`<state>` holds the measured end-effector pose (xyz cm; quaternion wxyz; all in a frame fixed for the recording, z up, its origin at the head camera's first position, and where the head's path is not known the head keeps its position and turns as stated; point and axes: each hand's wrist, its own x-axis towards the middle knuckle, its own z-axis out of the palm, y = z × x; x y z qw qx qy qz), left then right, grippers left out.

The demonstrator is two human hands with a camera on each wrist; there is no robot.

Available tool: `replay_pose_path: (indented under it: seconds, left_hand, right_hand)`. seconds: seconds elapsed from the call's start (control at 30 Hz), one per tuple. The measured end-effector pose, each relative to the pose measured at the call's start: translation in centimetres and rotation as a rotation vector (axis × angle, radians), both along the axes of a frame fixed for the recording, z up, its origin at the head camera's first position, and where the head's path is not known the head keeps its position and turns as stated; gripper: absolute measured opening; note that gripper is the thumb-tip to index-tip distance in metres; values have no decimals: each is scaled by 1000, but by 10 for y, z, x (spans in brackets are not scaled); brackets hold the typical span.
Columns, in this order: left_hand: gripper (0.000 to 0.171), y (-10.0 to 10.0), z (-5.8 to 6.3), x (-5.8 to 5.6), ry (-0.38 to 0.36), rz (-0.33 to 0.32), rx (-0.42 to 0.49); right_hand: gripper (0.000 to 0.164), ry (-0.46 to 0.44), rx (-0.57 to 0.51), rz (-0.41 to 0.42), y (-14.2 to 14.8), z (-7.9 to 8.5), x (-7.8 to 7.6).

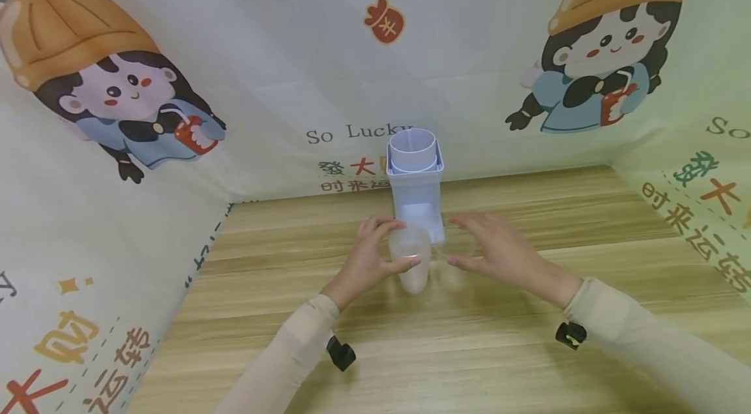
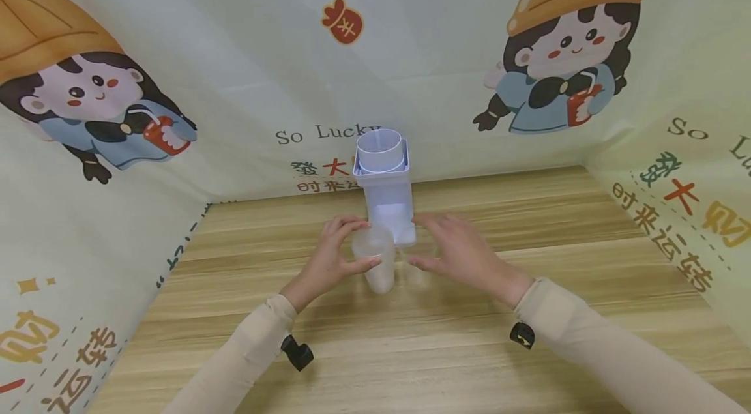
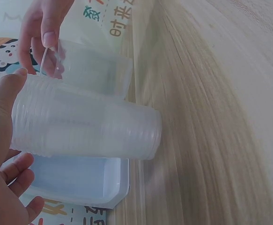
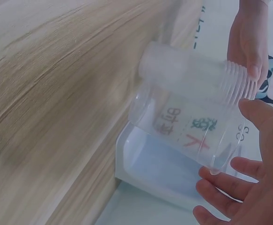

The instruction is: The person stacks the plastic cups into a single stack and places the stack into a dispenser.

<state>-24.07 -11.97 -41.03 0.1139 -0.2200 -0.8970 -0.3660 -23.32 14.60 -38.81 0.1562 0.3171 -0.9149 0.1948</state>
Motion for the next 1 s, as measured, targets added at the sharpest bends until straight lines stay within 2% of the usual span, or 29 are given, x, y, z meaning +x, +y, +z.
replay_pose_path:
  seconds: [0.33,0.5,1.0]
  left_hand:
    - [66,0,-2,0,14,-3,-6]
    - [67,-1,-1,0,-3,-3,-1]
    - [66,-1,-2,-1,0,-9,2]
  right_hand:
    - [71,10,9,-1,-3,-1,1]
    - [70,23,5,11,-4,1,2]
    - [69,-18,-35,-31,0,14,5]
